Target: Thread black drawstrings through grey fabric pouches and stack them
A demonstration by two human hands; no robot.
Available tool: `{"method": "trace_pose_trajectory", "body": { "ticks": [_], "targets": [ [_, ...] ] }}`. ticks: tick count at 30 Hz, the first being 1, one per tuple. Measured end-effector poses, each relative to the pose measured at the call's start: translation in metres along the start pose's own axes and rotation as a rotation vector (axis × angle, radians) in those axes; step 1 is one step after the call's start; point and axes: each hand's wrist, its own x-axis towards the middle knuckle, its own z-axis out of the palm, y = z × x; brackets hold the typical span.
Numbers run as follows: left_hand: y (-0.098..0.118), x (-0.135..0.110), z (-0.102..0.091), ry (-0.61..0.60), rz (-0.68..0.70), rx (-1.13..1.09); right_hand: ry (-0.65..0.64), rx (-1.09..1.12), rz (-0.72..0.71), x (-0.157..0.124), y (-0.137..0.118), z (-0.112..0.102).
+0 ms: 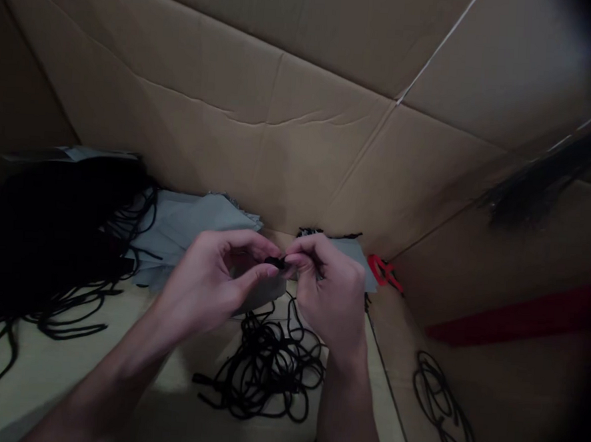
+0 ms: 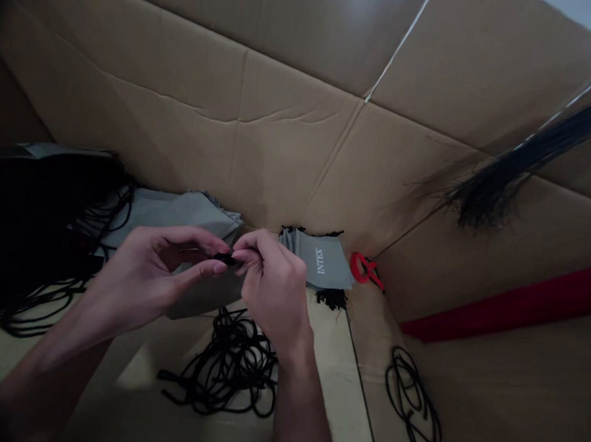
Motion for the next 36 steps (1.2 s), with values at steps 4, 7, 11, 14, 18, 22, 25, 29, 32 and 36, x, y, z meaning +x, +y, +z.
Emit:
{"method": "trace_pose_trajectory", "body": {
  "ticks": [4,7,11,14,18,22,25,29,32,36],
  "targets": [
    [-0.001,-0.001,0.004,0.046,0.028,-0.013,0.000,0.029,0.106,-0.001,0.001,0.004],
    [-0.001,-0.001,0.005,0.065,0.033,-0.056,-0.020,0.121,0.170,-0.002,0.003,0.008],
    [0.001,-0.001,0.006,0.052,0.006,-0.092,0.022,0.233,0.211,-0.004,-0.002,0.002],
    [0.001,-0.002,0.006,0.052,0.002,-0.109,-0.048,0.141,0.150,-0.004,-0.009,-0.008],
    [0.001,-0.005,0.005,0.062,-0.003,-0.067,-0.115,0.133,0.128,-0.003,-0.011,-0.015],
    [0.005,-0.007,0.005,0.069,0.022,-0.027,-0.098,0.285,0.212,-0.002,-0.006,-0.010],
    [0.007,-0.007,0.006,0.087,0.059,-0.050,-0.026,0.418,0.281,-0.001,-0.006,-0.003],
    [0.008,-0.007,0.007,0.117,0.093,-0.099,0.067,0.438,0.312,-0.003,-0.009,0.002],
    [0.008,-0.007,0.008,0.124,0.097,-0.088,0.064,0.365,0.282,-0.005,-0.010,0.001],
    [0.006,-0.008,0.009,0.129,0.117,-0.057,-0.034,0.212,0.170,-0.007,-0.010,-0.003]
  ]
}}
